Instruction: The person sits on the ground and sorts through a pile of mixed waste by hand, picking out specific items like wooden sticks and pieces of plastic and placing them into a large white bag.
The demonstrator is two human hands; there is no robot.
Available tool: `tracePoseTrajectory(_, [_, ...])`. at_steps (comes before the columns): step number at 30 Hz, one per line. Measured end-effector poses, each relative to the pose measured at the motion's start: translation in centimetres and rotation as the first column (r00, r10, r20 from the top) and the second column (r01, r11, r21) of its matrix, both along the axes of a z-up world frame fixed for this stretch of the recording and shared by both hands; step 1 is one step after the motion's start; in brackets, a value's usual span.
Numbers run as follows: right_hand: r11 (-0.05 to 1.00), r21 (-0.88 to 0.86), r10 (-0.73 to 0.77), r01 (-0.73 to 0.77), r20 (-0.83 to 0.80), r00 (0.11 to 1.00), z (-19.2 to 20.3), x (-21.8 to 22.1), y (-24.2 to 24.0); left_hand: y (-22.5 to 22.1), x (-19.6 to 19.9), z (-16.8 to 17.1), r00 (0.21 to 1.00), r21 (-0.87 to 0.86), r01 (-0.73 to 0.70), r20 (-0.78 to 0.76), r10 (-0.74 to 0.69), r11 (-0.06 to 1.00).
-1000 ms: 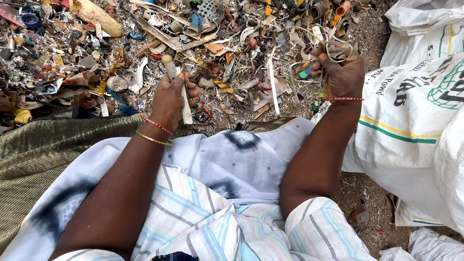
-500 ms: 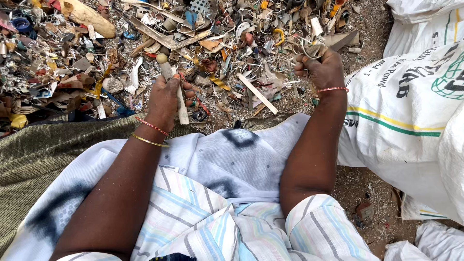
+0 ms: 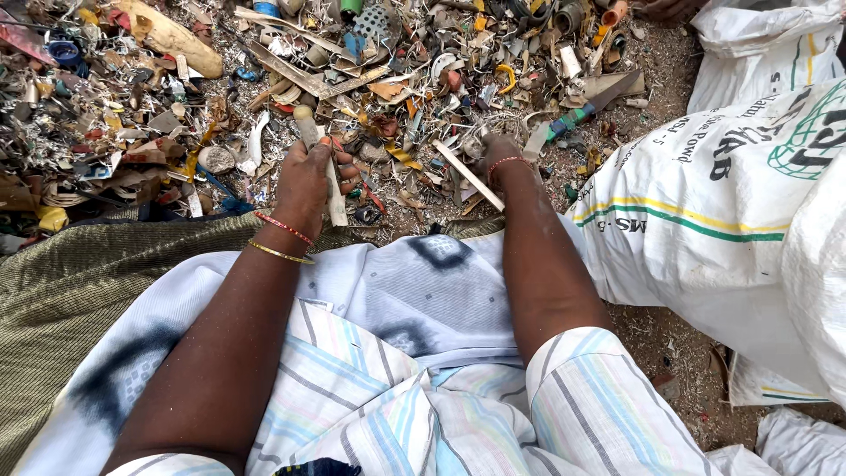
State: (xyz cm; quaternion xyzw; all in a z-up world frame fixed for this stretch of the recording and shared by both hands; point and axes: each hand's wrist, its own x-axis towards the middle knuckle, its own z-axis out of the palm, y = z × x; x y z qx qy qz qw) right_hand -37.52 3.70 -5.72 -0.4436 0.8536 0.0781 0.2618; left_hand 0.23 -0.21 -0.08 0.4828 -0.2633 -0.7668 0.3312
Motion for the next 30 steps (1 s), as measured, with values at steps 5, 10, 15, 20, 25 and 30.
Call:
tracePoseTrajectory(5, [0.951, -0.308, 0.032, -0.024, 0.021, 0.999, 3.8, -2.1, -0.5, 0.1, -0.3, -0.3, 1.000, -0.009, -0.003, -0.020, 0.003, 1.000])
tracePoseTrajectory(10, [0.846, -0.483, 0.048, 0.228, 0.493, 0.868, 12.7, 0.7, 1.1, 0.2, -0.7, -0.7, 0.999, 0.001, 0.017, 0.029, -0.017, 1.000])
tracePoseTrajectory(15, [0.877, 0.069, 0.429, -0.476, 0.333, 0.840, 8.9, 5.5, 0.5, 0.2, -0.7, -0.4, 0.998, 0.009, 0.035, 0.049, -0.036, 0.999])
tracePoseTrajectory(20, [0.875, 0.320, 0.426, -0.363, -0.155, 0.891, 2.7, 2.2, -0.5, 0.3, -0.5, -0.5, 0.999, 0.002, 0.014, 0.036, -0.014, 1.000])
tracePoseTrajectory(25, [0.976, -0.116, 0.189, -0.186, 0.010, 0.982, 4.0, 1.0, -0.4, 0.0, -0.5, -0.8, 1.000, -0.004, 0.004, 0.025, -0.004, 1.000])
tracePoseTrajectory(30, [0.907, -0.154, 0.406, -0.393, 0.068, 0.911, 5.8, 10.0, -0.9, 0.3, -0.9, -1.3, 0.998, 0.012, 0.014, 0.062, -0.014, 1.000])
